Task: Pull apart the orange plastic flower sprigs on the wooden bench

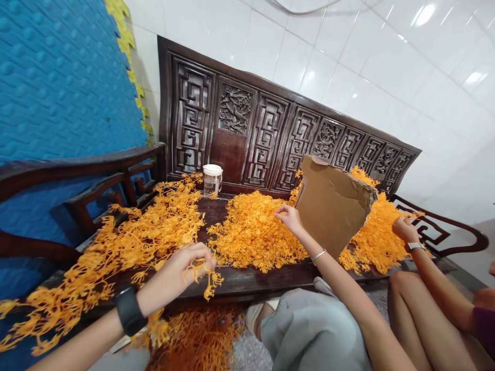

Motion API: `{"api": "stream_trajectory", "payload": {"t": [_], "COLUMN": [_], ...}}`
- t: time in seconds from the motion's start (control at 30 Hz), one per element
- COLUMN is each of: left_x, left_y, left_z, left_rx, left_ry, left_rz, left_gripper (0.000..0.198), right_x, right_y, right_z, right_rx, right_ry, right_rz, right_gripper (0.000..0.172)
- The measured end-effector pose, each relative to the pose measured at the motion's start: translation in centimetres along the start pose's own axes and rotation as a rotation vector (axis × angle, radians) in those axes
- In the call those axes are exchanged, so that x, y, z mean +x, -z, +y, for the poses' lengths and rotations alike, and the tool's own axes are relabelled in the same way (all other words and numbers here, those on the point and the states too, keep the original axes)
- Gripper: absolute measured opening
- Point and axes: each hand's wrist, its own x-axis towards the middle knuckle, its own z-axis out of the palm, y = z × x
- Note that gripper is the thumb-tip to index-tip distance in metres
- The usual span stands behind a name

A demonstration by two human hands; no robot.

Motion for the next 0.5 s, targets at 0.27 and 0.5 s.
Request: {"api": "stream_trajectory", "payload": {"t": [0.27, 0.5], "left_x": [0.04, 0.06], "left_y": [-0.03, 0.31], "left_z": [-0.04, 0.86], "left_rx": [-0.022, -0.035], "left_ry": [-0.028, -0.015], "left_rz": [0.009, 0.041], "left_gripper": [0.033, 0.037], "right_x": [0.72, 0.70], "right_y": [0.53, 0.19], "right_z": [0.80, 0.26], "right_rx": [0.209, 0.374], "right_ry": [-0.151, -0.083], "right_rz": [0.046, 0.113], "right_gripper": [0.021, 0.031]}}
